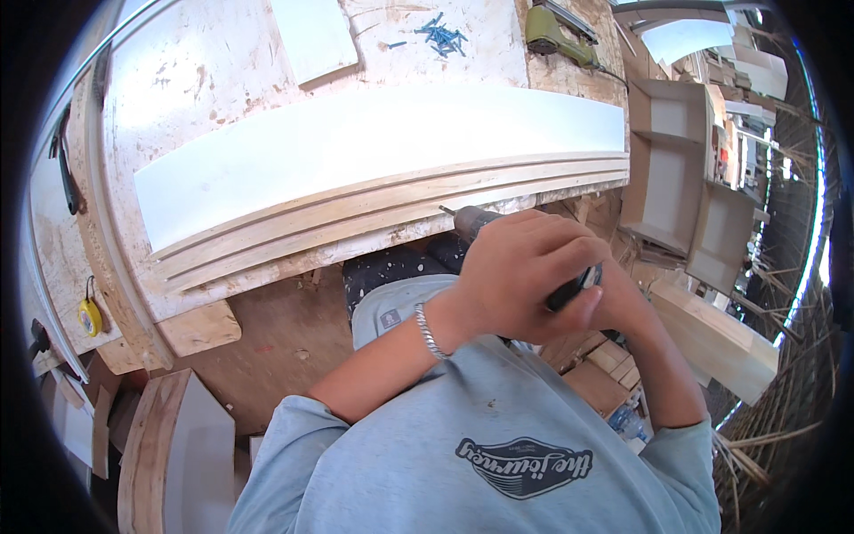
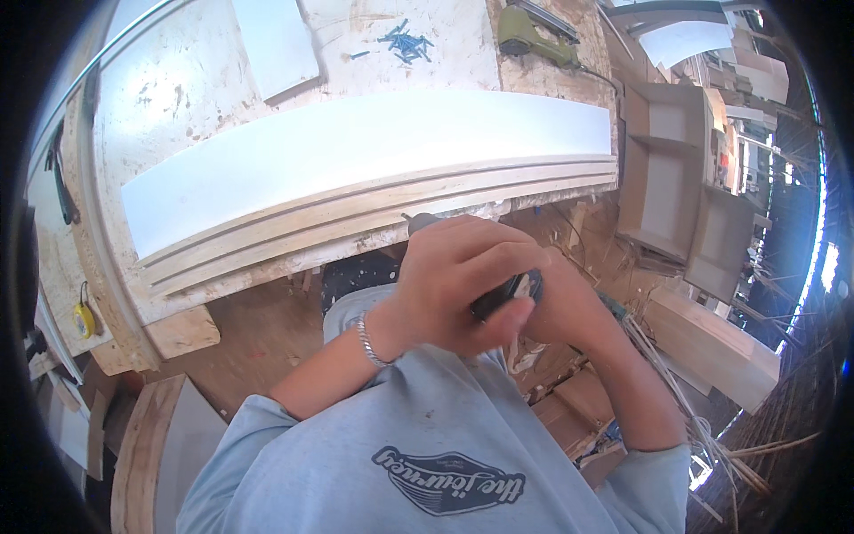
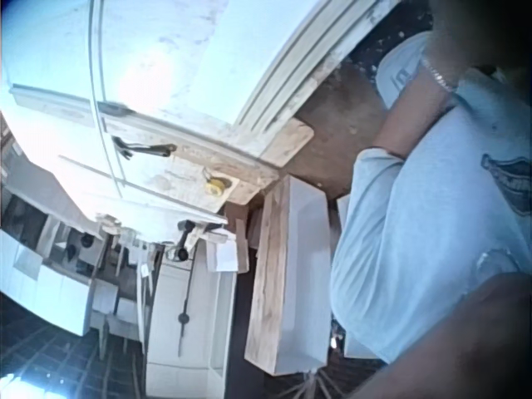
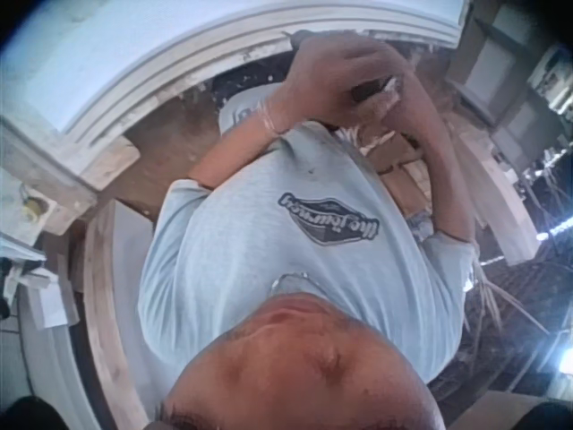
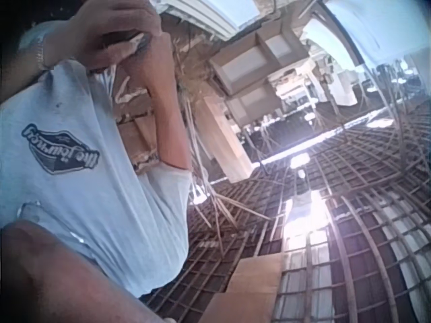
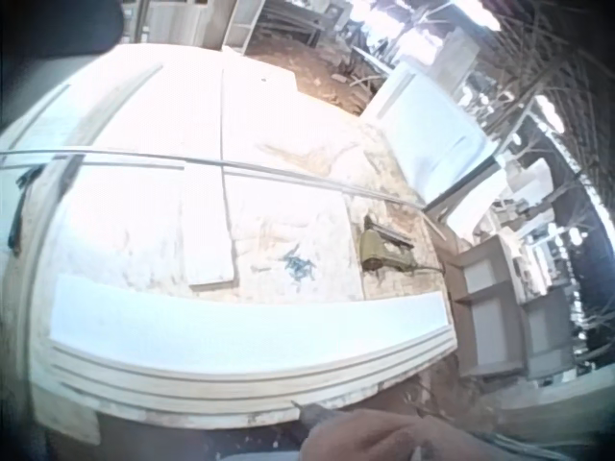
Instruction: The person uses a nail gun and a power drill to assemble wooden components, picking up screws and positioning boards on a workbench.
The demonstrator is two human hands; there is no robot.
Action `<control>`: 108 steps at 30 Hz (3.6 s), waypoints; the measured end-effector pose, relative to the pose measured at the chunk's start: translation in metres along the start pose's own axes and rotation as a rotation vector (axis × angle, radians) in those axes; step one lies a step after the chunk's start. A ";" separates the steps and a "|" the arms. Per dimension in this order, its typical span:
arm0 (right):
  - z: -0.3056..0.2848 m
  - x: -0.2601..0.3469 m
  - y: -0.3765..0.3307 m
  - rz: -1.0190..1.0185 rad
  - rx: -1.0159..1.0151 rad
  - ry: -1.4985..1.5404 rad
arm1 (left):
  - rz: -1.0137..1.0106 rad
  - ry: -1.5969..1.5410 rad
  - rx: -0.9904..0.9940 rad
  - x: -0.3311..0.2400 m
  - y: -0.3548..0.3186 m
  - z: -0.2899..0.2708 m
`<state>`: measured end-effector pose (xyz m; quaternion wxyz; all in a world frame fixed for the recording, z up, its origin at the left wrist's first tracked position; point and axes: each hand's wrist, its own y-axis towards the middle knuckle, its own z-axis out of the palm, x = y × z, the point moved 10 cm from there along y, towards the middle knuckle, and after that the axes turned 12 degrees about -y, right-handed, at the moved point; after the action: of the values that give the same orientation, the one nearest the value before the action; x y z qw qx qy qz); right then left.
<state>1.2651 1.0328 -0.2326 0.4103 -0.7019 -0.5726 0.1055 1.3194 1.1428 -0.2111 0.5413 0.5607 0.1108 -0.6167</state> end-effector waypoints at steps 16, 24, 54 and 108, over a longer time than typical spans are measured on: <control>0.038 -0.166 -0.080 0.052 -0.278 0.254 | -0.554 1.306 0.419 0.148 -0.013 -0.084; 0.075 -0.245 -0.081 -0.061 -0.313 0.373 | -0.506 1.381 0.222 0.218 0.104 -0.170; 0.152 0.192 0.005 -0.200 0.352 0.076 | -0.570 -0.767 -1.259 -0.046 -0.301 -0.291; 0.154 0.446 0.048 -0.259 0.270 -0.621 | -0.544 -0.203 -1.298 -0.113 -0.336 -0.385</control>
<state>1.3481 1.4995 -0.2216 0.3159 -0.4976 -0.7348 0.3356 1.2493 1.6212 -0.4109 0.6004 0.0173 0.5410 -0.5886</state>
